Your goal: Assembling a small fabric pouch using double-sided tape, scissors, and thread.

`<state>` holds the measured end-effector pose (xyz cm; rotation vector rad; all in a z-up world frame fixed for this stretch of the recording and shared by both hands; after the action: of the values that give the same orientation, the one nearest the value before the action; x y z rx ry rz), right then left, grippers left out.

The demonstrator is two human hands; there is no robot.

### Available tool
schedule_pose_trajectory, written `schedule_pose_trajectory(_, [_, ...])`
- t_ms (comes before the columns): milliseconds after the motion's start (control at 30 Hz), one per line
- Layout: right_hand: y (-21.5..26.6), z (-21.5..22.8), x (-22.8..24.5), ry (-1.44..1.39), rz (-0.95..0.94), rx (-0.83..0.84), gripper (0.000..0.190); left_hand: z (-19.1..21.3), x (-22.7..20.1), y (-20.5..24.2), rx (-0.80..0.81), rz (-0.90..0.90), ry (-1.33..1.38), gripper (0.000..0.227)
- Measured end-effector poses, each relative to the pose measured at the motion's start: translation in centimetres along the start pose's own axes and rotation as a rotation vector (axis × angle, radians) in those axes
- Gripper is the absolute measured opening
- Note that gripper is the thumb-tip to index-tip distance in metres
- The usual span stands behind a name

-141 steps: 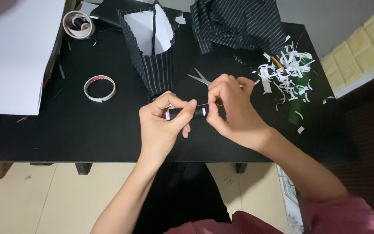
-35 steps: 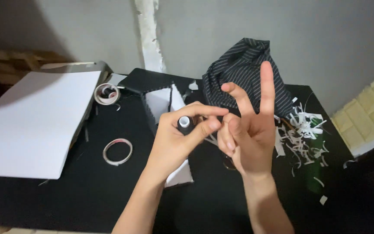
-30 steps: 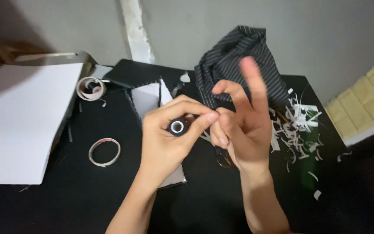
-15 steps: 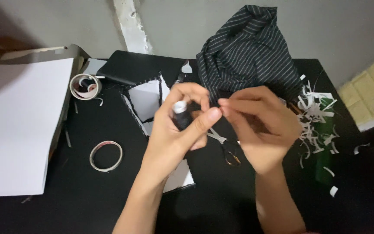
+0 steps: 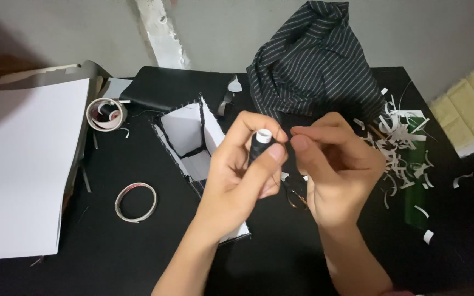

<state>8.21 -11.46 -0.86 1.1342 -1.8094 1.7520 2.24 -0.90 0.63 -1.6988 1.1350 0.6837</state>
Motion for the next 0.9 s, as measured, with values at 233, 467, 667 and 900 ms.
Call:
schedule_pose_trajectory(233, [0.5,0.2,0.2,0.043,0.07,-0.008,0.006,-0.3,0.9,0.1,-0.003,0.008,0.023,0.003])
schedule_pose_trajectory(467, [0.8,-0.1,1.9,0.163,0.132,0.006,0.006,-0.2,0.9,0.2,0.096,-0.01,0.105,0.024])
schedule_pose_trajectory(667, [1.1,-0.1,2.2,0.218,0.144,0.035,0.005,-0.3,1.6,0.1,0.065,-0.04,0.145,0.025])
schedule_pose_trajectory(900, [1.2,-0.1,2.3,0.255,0.21,0.028,0.007,-0.4,1.4,0.1,0.075,-0.105,0.052,0.024])
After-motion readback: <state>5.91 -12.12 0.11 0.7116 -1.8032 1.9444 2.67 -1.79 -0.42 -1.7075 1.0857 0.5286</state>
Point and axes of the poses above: each hand's wrist, its own y-axis away from the middle knuckle, its own z-axis out of the back of the hand, x = y × z, the point moved 2 cm from there along -y, towards the middle knuckle
